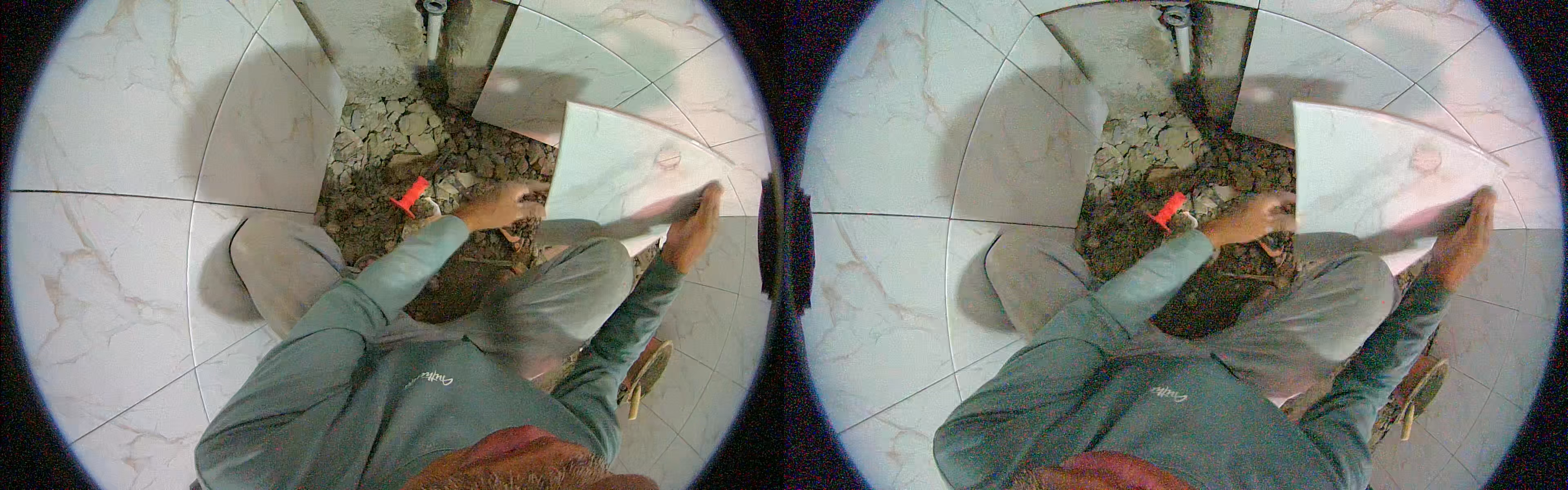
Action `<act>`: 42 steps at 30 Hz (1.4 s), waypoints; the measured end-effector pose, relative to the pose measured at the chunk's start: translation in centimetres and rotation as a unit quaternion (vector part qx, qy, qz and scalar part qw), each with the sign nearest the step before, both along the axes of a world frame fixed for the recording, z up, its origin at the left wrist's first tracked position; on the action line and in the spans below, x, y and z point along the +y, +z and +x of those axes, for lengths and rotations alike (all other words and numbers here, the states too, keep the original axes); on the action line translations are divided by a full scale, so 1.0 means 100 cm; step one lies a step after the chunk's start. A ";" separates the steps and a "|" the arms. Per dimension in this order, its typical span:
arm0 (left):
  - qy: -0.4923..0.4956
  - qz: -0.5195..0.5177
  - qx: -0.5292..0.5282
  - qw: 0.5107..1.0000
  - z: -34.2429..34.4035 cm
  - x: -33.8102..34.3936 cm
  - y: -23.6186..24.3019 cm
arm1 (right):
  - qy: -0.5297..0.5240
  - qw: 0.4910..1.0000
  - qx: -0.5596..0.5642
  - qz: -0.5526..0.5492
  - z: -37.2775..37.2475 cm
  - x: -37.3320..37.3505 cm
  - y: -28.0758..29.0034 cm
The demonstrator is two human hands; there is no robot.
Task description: The person is installing a white marble-patterned tile on a wall. They use a red trowel to apply adhesive, position the tile, and tap it into place. They also use a hammer to adjust the tile and a wooden board to check the alignment.
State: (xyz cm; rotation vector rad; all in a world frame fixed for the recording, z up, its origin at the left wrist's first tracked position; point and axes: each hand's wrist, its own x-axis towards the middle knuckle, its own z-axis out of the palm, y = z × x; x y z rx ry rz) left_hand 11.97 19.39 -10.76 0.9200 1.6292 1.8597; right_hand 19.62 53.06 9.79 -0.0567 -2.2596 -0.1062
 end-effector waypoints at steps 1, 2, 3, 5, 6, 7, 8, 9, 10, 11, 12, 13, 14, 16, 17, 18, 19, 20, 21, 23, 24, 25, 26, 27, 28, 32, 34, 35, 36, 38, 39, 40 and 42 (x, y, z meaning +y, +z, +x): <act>-0.012 0.013 -0.068 0.998 -0.006 -0.014 0.021 | 0.018 0.999 0.014 0.025 -0.014 -0.010 0.019; 0.030 -0.028 -0.022 0.999 -0.013 -0.031 0.043 | 0.034 0.999 0.029 0.017 -0.029 -0.025 0.031; 0.076 -0.046 0.022 0.996 -0.023 -0.045 0.069 | 0.049 0.998 0.044 0.013 -0.043 -0.040 0.044; 0.169 -0.092 0.090 0.977 -0.045 -0.073 0.118 | 0.078 0.982 0.056 -0.163 -0.066 -0.083 0.060; 0.217 -0.120 0.111 0.962 -0.056 -0.087 0.134 | 0.109 0.962 0.066 -0.240 -0.080 -0.104 0.059; 0.257 -0.102 0.130 0.952 -0.070 -0.102 0.143 | 0.139 0.937 0.083 -0.310 -0.093 -0.125 0.060; 0.301 -0.093 0.146 0.938 -0.082 -0.120 0.150 | 0.183 0.923 0.091 -0.326 -0.108 -0.137 0.048; 0.290 -0.119 0.141 0.939 -0.094 -0.136 0.163 | 0.220 0.911 0.101 -0.332 -0.120 -0.148 0.041; 0.282 -0.148 0.137 0.938 -0.106 -0.157 0.174 | 0.264 0.871 0.061 -0.410 -0.128 -0.164 0.040; 0.287 -0.170 0.147 0.931 -0.122 -0.181 0.169 | 0.299 0.820 0.026 -0.488 -0.136 -0.181 0.037; 0.293 -0.194 0.155 0.923 -0.131 -0.204 0.162 | 0.324 0.796 -0.014 -0.510 -0.141 -0.197 0.034; 0.306 -0.200 0.194 0.910 -0.132 -0.216 0.163 | 0.342 0.777 -0.048 -0.526 -0.145 -0.209 0.034; 0.319 -0.205 0.233 0.895 -0.134 -0.226 0.165 | 0.345 0.778 -0.082 -0.519 -0.151 -0.211 0.029; 0.361 -0.258 0.214 0.870 -0.139 -0.242 0.162 | 0.363 0.788 -0.185 -0.461 -0.164 -0.213 0.022; 0.378 -0.273 0.189 0.864 -0.144 -0.245 0.160 | 0.370 0.773 -0.189 -0.478 -0.167 -0.218 0.016; 0.396 -0.284 0.166 0.857 -0.149 -0.246 0.163 | 0.379 0.760 -0.190 -0.493 -0.170 -0.228 0.013; 0.389 -0.340 0.178 0.838 -0.164 -0.255 0.155 | 0.390 0.743 -0.193 -0.509 -0.175 -0.240 0.009; 0.400 -0.284 0.212 0.845 -0.177 -0.261 0.135 | 0.361 0.780 -0.194 -0.472 -0.178 -0.247 0.007; 0.410 -0.231 0.246 0.848 -0.188 -0.271 0.110 | 0.374 0.782 -0.154 -0.474 -0.185 -0.256 -0.001; 0.430 -0.194 0.165 0.866 -0.188 -0.247 0.113 | 0.365 0.789 -0.108 -0.481 -0.198 -0.252 -0.022; 0.430 -0.193 0.152 0.869 -0.195 -0.250 0.102 | 0.361 0.782 -0.108 -0.497 -0.203 -0.255 -0.030; 0.436 -0.202 0.138 0.866 -0.203 -0.265 0.080 | 0.363 0.766 -0.111 -0.519 -0.206 -0.264 -0.035; 0.440 -0.208 0.123 0.865 -0.207 -0.273 0.063 | 0.389 0.705 -0.094 -0.586 -0.202 -0.281 -0.035; 0.455 -0.175 0.114 0.865 -0.209 -0.265 0.057 | 0.385 0.691 -0.095 -0.605 -0.207 -0.277 -0.040; 0.469 -0.143 0.106 0.865 -0.207 -0.252 0.053 | 0.380 0.675 -0.095 -0.625 -0.211 -0.276 -0.042; 0.579 0.013 -0.013 0.815 -0.175 -0.197 0.005 | 0.404 0.673 -0.049 -0.618 -0.226 -0.285 -0.041; 0.485 -0.041 -0.367 0.793 -0.157 -0.184 -0.025 | 0.395 0.673 -0.044 -0.624 -0.229 -0.285 -0.039; 0.436 0.042 -0.428 0.790 -0.147 -0.182 -0.051 | 0.343 0.708 -0.077 -0.613 -0.228 -0.285 -0.039; 0.381 0.125 -0.483 0.778 -0.141 -0.179 -0.072 | 0.357 0.688 -0.069 -0.628 -0.227 -0.290 -0.039; 0.319 0.172 -0.469 0.806 -0.136 -0.155 -0.088 | 0.380 0.659 -0.044 -0.648 -0.232 -0.294 -0.039; 0.286 0.194 -0.461 0.817 -0.137 -0.143 -0.093 | 0.373 0.670 -0.050 -0.640 -0.236 -0.293 -0.041; 0.280 0.226 -0.450 0.817 -0.140 -0.134 -0.096 | 0.367 0.678 -0.059 -0.634 -0.238 -0.293 -0.045; 0.322 0.283 -0.449 0.784 -0.149 -0.122 -0.110 | 0.368 0.683 -0.064 -0.628 -0.242 -0.294 -0.049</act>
